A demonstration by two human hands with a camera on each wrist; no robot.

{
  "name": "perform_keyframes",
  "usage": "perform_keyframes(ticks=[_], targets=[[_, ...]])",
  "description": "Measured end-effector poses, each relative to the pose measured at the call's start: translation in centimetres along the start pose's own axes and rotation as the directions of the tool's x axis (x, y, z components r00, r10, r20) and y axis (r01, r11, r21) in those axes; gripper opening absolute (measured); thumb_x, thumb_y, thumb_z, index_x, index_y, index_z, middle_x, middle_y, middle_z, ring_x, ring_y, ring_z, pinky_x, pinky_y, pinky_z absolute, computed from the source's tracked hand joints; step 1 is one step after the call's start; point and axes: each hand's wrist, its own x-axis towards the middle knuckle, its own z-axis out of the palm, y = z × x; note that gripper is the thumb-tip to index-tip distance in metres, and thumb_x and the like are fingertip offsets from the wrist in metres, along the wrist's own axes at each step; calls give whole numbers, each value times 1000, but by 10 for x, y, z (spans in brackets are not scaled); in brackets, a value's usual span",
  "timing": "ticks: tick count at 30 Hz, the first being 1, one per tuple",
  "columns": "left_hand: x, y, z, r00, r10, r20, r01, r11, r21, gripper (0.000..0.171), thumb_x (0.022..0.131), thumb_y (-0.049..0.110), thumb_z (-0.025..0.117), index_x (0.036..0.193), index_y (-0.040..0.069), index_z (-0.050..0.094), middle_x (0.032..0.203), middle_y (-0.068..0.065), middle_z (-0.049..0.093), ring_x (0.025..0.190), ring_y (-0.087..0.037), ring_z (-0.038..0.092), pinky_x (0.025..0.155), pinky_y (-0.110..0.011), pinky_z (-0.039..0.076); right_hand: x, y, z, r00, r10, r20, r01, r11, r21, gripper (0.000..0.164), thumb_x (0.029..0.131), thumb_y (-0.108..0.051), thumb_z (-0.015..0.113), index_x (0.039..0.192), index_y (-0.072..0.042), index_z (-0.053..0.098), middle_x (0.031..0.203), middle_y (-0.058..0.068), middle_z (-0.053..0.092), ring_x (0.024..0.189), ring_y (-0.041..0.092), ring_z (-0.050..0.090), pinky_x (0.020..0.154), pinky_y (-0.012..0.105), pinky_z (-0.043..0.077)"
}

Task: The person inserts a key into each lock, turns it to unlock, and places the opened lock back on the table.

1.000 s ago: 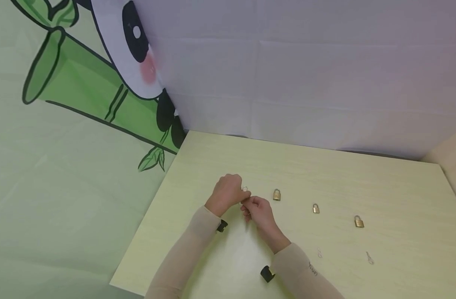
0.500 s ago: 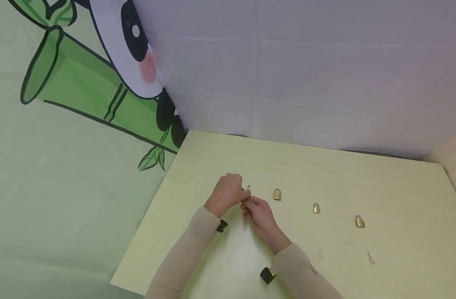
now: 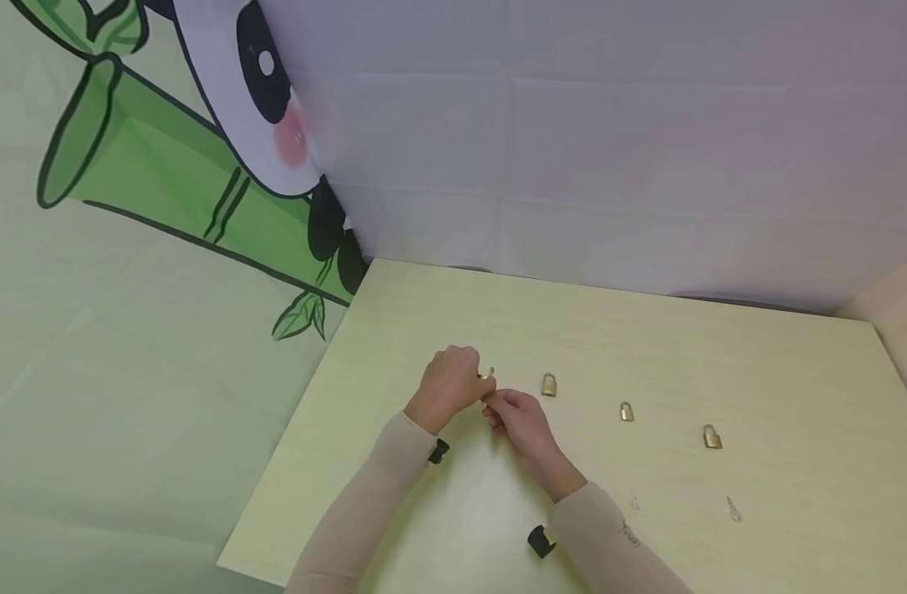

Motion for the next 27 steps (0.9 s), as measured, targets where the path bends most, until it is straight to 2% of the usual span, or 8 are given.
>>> perform_keyframes(ticks=[3, 6, 10, 15, 18, 22, 24, 27], targets=[[0, 0, 0, 1000, -11, 1, 11, 1000, 25, 36, 78, 29, 63, 52, 15, 43, 47, 6, 30, 40, -8, 31, 38, -23, 26, -1, -2, -9, 998, -51, -22, 49, 994, -102, 30, 87, -23, 63, 98, 5, 63, 82, 14, 62, 65, 17, 53, 60, 31, 48], [0, -2, 2, 1000, -25, 5, 25, 998, 53, 37, 80, 32, 63, 54, 15, 44, 48, 5, 31, 41, -9, 32, 38, -24, 28, -4, -4, -21, 991, -128, -30, 118, 964, -237, 24, 89, -22, 61, 100, 0, 64, 88, 18, 64, 71, 27, 57, 61, 35, 49], [0, -6, 8, 999, -35, 20, 33, 996, 84, 37, 80, 34, 63, 54, 15, 45, 49, 5, 30, 42, -9, 31, 39, -25, 28, -8, -10, -36, 973, -229, -34, 196, 892, -406, 16, 89, -19, 60, 98, -6, 64, 88, 15, 65, 75, 35, 58, 58, 33, 47], [-1, -10, 15, 998, -46, 38, 43, 995, 89, 37, 80, 33, 63, 52, 15, 45, 46, 6, 30, 41, -9, 31, 39, -26, 28, -13, -17, -49, 954, -298, -33, 230, 797, -558, 13, 88, -19, 61, 97, -10, 63, 81, 3, 64, 72, 22, 58, 59, 28, 45], [-1, -14, 20, 997, -56, 45, 52, 994, 95, 39, 80, 32, 62, 51, 15, 43, 45, 6, 29, 41, -9, 30, 39, -25, 27, -15, -20, -55, 937, -350, -10, 258, 709, -656, 13, 87, -18, 61, 97, -10, 63, 80, -2, 61, 72, 15, 55, 61, 29, 44], [0, -18, 26, 996, -71, 55, 65, 993, 97, 39, 80, 32, 61, 51, 16, 40, 45, 6, 27, 41, -9, 27, 38, -26, 26, -20, -23, -62, 899, -433, 60, 314, 542, -779, 14, 86, -15, 61, 98, -9, 63, 83, -3, 59, 73, 14, 53, 64, 30, 44], [1, -20, 29, 995, -75, 59, 69, 993, 98, 39, 79, 32, 61, 51, 16, 40, 45, 6, 27, 41, -9, 27, 38, -26, 26, -23, -25, -64, 881, -463, 93, 333, 469, -818, 15, 86, -14, 62, 99, -8, 63, 85, -3, 59, 74, 15, 55, 65, 30, 45], [2, -23, 35, 995, -80, 63, 73, 991, 110, 39, 80, 33, 61, 51, 16, 39, 47, 6, 27, 42, -9, 26, 38, -26, 26, -27, -29, -67, 866, -485, 120, 342, 400, -850, 16, 85, -15, 62, 99, -8, 63, 86, -2, 59, 76, 18, 56, 66, 31, 45]])
